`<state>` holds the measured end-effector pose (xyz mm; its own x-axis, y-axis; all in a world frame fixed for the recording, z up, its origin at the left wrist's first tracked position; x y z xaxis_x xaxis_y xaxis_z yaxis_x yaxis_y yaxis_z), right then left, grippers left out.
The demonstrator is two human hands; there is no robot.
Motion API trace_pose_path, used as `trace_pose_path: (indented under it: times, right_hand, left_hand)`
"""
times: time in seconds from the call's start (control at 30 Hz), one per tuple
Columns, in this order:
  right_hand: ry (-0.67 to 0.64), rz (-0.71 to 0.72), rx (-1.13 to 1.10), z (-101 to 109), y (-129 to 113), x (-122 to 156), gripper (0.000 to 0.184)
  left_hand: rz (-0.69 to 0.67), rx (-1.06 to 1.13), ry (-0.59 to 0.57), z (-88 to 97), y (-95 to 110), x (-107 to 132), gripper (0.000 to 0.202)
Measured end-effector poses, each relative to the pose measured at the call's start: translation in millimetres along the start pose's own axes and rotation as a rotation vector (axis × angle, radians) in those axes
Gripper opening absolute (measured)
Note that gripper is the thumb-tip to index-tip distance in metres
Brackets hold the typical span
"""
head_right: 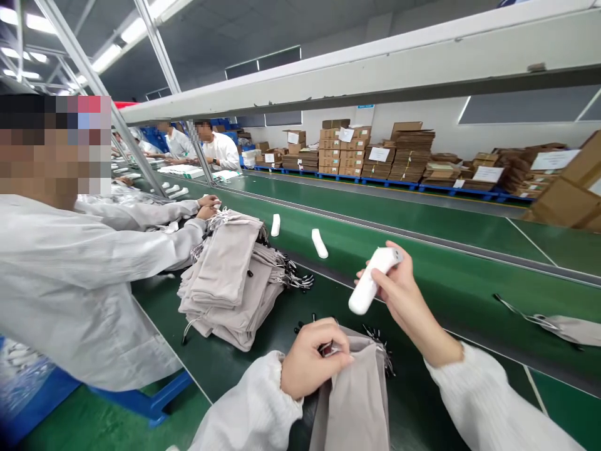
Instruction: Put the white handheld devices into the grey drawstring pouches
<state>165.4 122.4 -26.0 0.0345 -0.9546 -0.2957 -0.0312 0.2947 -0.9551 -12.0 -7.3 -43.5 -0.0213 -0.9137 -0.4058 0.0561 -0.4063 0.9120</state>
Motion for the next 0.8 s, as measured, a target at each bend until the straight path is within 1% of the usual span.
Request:
trace_pose_path:
  times: [0.07,0.1,0.17,0.23,0.3,0.33,0.4,0.43,0.47,0.5,0.53,0.57,0.6,0.63,0.67,0.73,0.77,0.8]
  right_hand:
    - [0.019,-0.094,-0.154,2,-21,35,0.070]
    - [0.025,-0.120,-0.171,4,-28,49,0.069]
    - [-0.012,-0.167,-0.120,8,-36,69,0.064]
    - [-0.102,-0.194,0.035,10,-39,79,0.054]
    - [-0.208,-0.165,0.222,12,-40,83,0.042]
    - [-0.259,-0.137,0.296,13,-41,84,0.040]
    - [-0.364,-0.125,0.371,15,-46,86,0.038]
    - [-0.405,-0.158,0.374,18,-49,87,0.036]
    - [-0.415,-0.215,0.350,22,-54,89,0.034]
    - [-0.383,-0.285,0.297,27,-59,92,0.031]
    - [-0.308,-0.348,0.213,34,-65,94,0.028]
    - [-0.195,-0.389,0.109,41,-73,96,0.024]
    - [-0.064,-0.406,0.001,47,-81,97,0.020]
    - [0.058,-0.401,-0.099,53,-89,97,0.017]
    - [0.150,-0.379,-0.182,56,-97,96,0.014]
    - [0.258,-0.272,-0.289,58,-110,85,0.011]
    - [0.295,-0.180,-0.312,56,-114,76,0.011]
    - [0.339,-0.047,-0.313,54,-116,64,0.012]
  left_hand:
    - [0.087,0.077,-0.010,-4.3,5,-1,0.013]
    - [0.109,0.112,-0.005,-6.9,7,-1,0.015]
    - [0.122,0.192,0.037,-12.9,13,-2,0.020]
    - [0.135,0.254,0.105,-19.4,18,-3,0.024]
    - [0.156,0.292,0.194,-24.6,23,-6,0.023]
    - [0.164,0.301,0.239,-26.0,25,-8,0.022]
    - [0.164,0.307,0.299,-24.6,28,-12,0.020]
    - [0.164,0.304,0.300,-21.6,29,-14,0.020]
    - [0.170,0.302,0.292,-17.1,30,-16,0.021]
    - [0.184,0.305,0.298,-11.0,30,-18,0.022]
    - [0.209,0.321,0.319,-4.1,30,-20,0.024]
    - [0.238,0.346,0.351,3.1,29,-22,0.025]
    - [0.263,0.375,0.395,9.7,28,-23,0.025]
    - [0.277,0.396,0.411,14.8,26,-25,0.024]
    - [0.277,0.396,0.398,17.9,24,-25,0.023]
    - [0.225,0.300,0.294,18.5,19,-24,0.022]
    - [0.174,0.195,0.234,16.8,15,-23,0.025]
    - [0.116,0.068,0.178,14.6,12,-20,0.027]
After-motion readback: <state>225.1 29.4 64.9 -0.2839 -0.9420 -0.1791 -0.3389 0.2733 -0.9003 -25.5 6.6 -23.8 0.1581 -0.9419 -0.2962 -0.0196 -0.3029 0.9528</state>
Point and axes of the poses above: each hand's wrist, its own x-axis away from the middle knuckle, its own z-axis out of the back of the hand, y = z × x, the point moved 1 cm from there along -x, towards the middle knuckle, and after that the axes turned 8 degrees about y, right-handed, at the moved point
